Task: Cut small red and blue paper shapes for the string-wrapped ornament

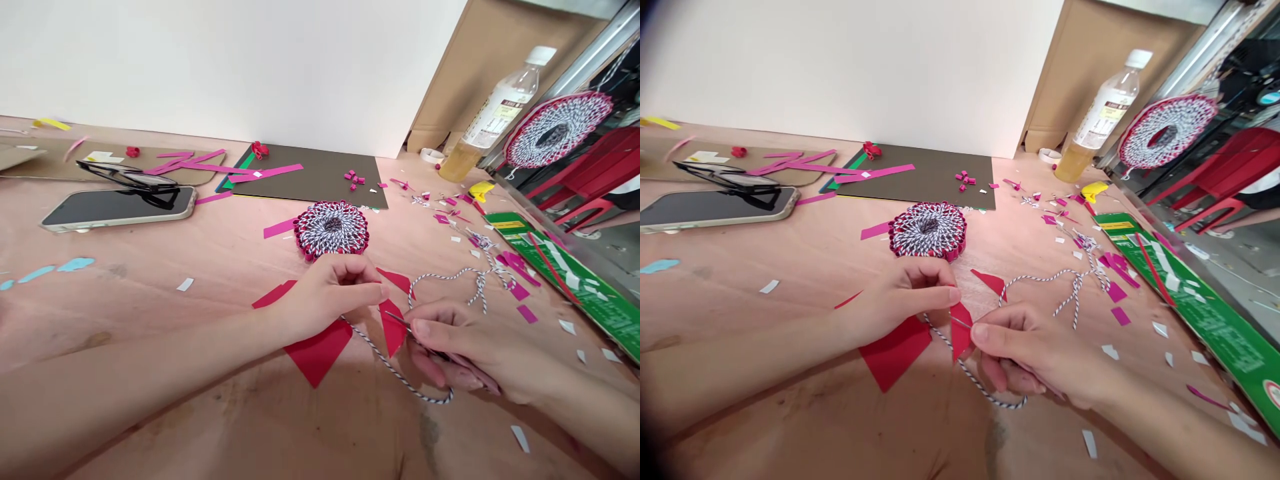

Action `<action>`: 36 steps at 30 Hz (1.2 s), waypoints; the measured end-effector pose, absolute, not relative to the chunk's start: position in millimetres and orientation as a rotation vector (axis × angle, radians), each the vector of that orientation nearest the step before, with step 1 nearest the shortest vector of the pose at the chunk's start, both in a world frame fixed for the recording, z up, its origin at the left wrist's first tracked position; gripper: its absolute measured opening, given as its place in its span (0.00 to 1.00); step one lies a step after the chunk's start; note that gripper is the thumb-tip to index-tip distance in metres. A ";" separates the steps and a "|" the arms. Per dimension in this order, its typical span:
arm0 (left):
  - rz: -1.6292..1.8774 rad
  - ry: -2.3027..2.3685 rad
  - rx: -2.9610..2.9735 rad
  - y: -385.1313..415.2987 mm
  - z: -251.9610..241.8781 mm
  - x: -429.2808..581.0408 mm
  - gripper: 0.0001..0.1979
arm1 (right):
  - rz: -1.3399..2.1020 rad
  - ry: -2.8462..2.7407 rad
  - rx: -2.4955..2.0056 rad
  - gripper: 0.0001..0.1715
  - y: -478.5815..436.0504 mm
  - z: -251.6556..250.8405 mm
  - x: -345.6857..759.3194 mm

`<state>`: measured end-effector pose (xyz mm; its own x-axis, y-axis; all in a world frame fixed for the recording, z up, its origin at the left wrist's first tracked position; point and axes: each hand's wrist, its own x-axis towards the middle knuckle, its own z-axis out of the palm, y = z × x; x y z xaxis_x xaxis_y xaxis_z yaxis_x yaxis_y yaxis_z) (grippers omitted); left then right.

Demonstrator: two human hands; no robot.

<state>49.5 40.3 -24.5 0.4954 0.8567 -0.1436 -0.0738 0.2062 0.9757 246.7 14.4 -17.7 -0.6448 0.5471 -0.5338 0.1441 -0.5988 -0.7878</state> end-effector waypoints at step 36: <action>0.520 0.589 1.551 35.8 -25.0 43.7 0.12 | 2.313 -1.570 -1.085 0.26 17.5 -20.8 245.1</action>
